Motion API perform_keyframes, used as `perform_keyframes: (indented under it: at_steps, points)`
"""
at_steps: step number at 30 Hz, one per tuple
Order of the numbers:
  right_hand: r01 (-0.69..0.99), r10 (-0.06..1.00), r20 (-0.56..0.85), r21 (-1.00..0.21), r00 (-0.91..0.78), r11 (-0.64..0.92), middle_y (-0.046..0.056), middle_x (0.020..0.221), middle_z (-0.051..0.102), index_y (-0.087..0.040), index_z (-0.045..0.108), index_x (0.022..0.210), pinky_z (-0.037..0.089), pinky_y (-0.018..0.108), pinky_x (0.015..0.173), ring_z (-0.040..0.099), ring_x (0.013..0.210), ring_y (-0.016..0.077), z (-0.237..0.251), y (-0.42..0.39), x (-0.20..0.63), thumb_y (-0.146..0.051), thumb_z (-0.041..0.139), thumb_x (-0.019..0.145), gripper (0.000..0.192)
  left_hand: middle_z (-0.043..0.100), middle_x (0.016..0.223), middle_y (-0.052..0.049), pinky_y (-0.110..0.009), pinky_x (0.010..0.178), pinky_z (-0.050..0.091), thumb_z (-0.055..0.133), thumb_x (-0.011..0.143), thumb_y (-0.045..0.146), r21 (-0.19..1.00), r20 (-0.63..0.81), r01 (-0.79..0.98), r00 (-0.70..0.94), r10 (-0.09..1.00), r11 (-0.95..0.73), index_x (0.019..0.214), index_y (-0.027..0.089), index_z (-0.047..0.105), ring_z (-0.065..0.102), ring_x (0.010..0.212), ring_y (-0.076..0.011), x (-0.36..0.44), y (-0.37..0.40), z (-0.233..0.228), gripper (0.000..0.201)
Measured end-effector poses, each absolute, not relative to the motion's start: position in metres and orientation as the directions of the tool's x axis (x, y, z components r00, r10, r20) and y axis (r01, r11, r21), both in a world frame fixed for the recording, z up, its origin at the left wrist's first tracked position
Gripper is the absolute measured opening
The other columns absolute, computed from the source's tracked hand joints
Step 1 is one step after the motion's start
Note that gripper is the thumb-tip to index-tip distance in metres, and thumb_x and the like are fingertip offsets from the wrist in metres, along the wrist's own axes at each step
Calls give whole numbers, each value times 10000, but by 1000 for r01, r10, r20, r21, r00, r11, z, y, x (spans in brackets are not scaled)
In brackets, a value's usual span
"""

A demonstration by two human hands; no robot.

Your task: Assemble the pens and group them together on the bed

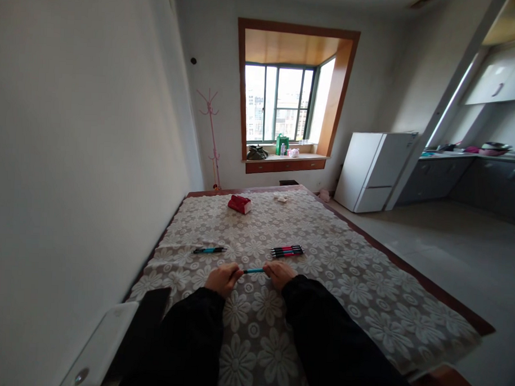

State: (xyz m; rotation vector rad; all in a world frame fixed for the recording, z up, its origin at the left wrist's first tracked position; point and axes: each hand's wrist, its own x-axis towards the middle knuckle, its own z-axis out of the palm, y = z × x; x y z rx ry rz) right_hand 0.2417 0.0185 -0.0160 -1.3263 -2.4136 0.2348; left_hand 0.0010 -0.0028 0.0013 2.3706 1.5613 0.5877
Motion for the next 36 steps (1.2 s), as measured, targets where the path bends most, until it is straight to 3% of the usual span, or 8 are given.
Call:
perform_keyframes:
  at_steps: [4, 11, 17, 20, 24, 29, 33, 36]
  points:
    - [781, 838, 242, -305, -489, 545, 33, 689, 592, -179, 579, 745, 355, 266, 635, 522, 653, 149, -15, 18, 240, -280, 368, 950, 311, 557, 681, -16, -233, 596, 310, 329, 911, 434, 428, 200, 807, 355, 913, -407, 681, 202, 570, 522, 664, -149, 3, -6, 3, 406]
    - [736, 781, 305, -271, -545, 620, 73, 791, 613, -149, 594, 801, 374, 263, 686, 546, 748, 162, -8, 17, 241, -244, 409, 934, 247, 424, 492, 24, -233, 517, 265, 261, 906, 534, 653, 153, 667, 348, 925, -359, 534, 167, 516, 431, 510, -110, 1, -1, -2, 582]
    - [821, 856, 209, -249, -473, 515, 49, 684, 624, -174, 614, 742, 352, 260, 617, 561, 650, 155, -15, 18, 241, -306, 373, 951, 345, 652, 839, -34, -243, 682, 387, 470, 849, 436, 515, 247, 731, 373, 894, -447, 903, 223, 648, 577, 769, -164, 2, 0, -6, 283]
    - [817, 849, 199, -234, -490, 527, 53, 701, 639, -173, 619, 759, 349, 260, 610, 565, 649, 153, -16, 17, 239, -320, 359, 956, 357, 654, 862, -39, -250, 731, 393, 449, 867, 382, 450, 229, 767, 397, 889, -458, 874, 238, 643, 574, 843, -178, 4, -1, -3, 242]
    - [790, 808, 226, -187, -543, 583, 70, 760, 645, -161, 612, 796, 377, 265, 657, 571, 704, 162, -12, 14, 236, -291, 384, 947, 303, 627, 748, -44, -248, 675, 368, 356, 908, 367, 378, 175, 819, 395, 902, -432, 739, 217, 623, 561, 816, -184, 5, -5, 5, 350]
    - [706, 742, 335, -247, -581, 664, 77, 782, 628, -164, 598, 800, 409, 271, 708, 564, 777, 176, -7, 13, 237, -262, 417, 935, 247, 627, 700, -25, -241, 619, 338, 326, 920, 393, 444, 105, 823, 345, 933, -354, 688, 210, 622, 572, 693, -152, 5, -7, 7, 418]
    - [657, 737, 363, -336, -570, 675, 58, 873, 646, -181, 602, 947, 417, 267, 743, 580, 821, 162, -7, 11, 237, -265, 404, 943, 215, 665, 813, -36, -247, 651, 371, 428, 882, 384, 477, 159, 806, 313, 936, -350, 869, 224, 637, 602, 766, -174, 5, -5, 3, 264]
    - [653, 719, 340, -303, -607, 694, 56, 901, 657, -191, 595, 997, 411, 274, 749, 588, 834, 169, -7, 9, 235, -308, 450, 926, 199, 681, 875, -31, -249, 682, 402, 497, 851, 344, 528, 181, 765, 324, 929, -369, 961, 233, 619, 612, 783, -170, 6, -5, 2, 198]
